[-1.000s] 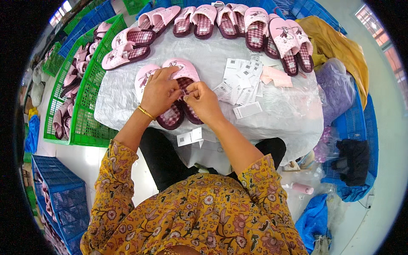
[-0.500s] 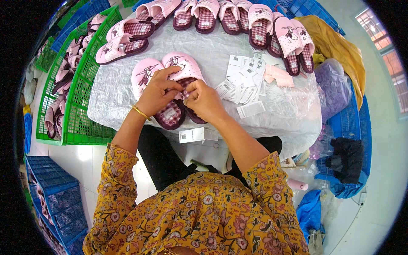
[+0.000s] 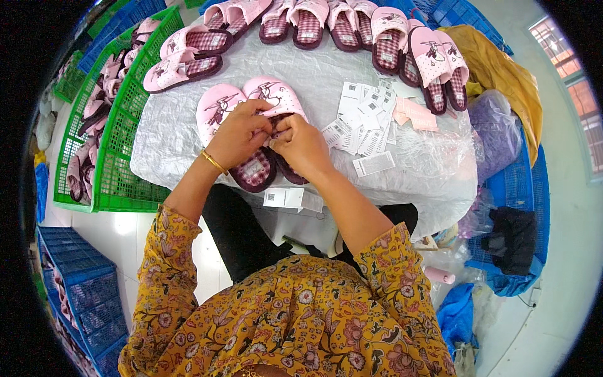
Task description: The person attaches small paper labels to pink slippers with a cartoon design. They pick up each slipper, affix a label to the strap, and place the labeled slipper into a green crate. The process is repeated for multiple pairs.
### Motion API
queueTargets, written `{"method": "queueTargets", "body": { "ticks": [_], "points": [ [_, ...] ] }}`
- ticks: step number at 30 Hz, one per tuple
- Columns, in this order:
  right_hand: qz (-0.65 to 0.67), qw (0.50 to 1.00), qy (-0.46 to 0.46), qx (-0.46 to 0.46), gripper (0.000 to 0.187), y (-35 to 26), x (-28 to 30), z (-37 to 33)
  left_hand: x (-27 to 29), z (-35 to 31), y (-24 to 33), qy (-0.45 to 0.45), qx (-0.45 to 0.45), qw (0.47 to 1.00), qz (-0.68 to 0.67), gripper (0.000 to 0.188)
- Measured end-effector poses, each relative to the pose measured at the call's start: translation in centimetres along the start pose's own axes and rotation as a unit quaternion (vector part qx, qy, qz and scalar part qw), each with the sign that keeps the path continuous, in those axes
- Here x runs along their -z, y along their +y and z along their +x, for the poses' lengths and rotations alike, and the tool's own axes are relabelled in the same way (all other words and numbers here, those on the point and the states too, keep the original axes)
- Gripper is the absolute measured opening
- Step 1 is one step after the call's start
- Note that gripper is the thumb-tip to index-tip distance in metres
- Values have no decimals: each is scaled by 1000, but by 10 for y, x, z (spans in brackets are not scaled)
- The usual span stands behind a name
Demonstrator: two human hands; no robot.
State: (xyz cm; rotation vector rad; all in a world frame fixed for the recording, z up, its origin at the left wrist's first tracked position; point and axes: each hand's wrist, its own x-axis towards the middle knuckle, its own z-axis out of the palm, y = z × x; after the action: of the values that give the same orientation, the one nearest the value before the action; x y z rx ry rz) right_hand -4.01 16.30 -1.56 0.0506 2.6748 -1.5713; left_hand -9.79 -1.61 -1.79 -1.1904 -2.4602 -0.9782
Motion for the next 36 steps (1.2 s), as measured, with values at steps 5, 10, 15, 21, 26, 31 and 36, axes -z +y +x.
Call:
{"method": "queueTargets", "body": {
  "ticks": [5,10,15,21,26,31,36],
  "points": [
    [55,998,21,-25,31,-1,3,0,7,7,8,-38,14,999,21,7],
    [151,987,-3,-57,26,1,4,3,22,23,9,-98,38,992,68,9],
    [277,961,1,11,20,-4,5,-2,40,25,22,-12,-22,1000,17,8],
    [380,922,-48,61,15,-17,-2,-2,59,18,45,-4,-10,1000,-1,10],
    [453,891,-28,12,13,-15,-1,-1,71,-1,44,85,-55,990,100,12],
    [287,954,-14,87,20,-24,-14,-9,55,-20,18,58,-24,991,117,15],
    [39,993,30,110,30,-36,-28,-10,32,-27,-14,30,23,992,120,19]
  ]
}}
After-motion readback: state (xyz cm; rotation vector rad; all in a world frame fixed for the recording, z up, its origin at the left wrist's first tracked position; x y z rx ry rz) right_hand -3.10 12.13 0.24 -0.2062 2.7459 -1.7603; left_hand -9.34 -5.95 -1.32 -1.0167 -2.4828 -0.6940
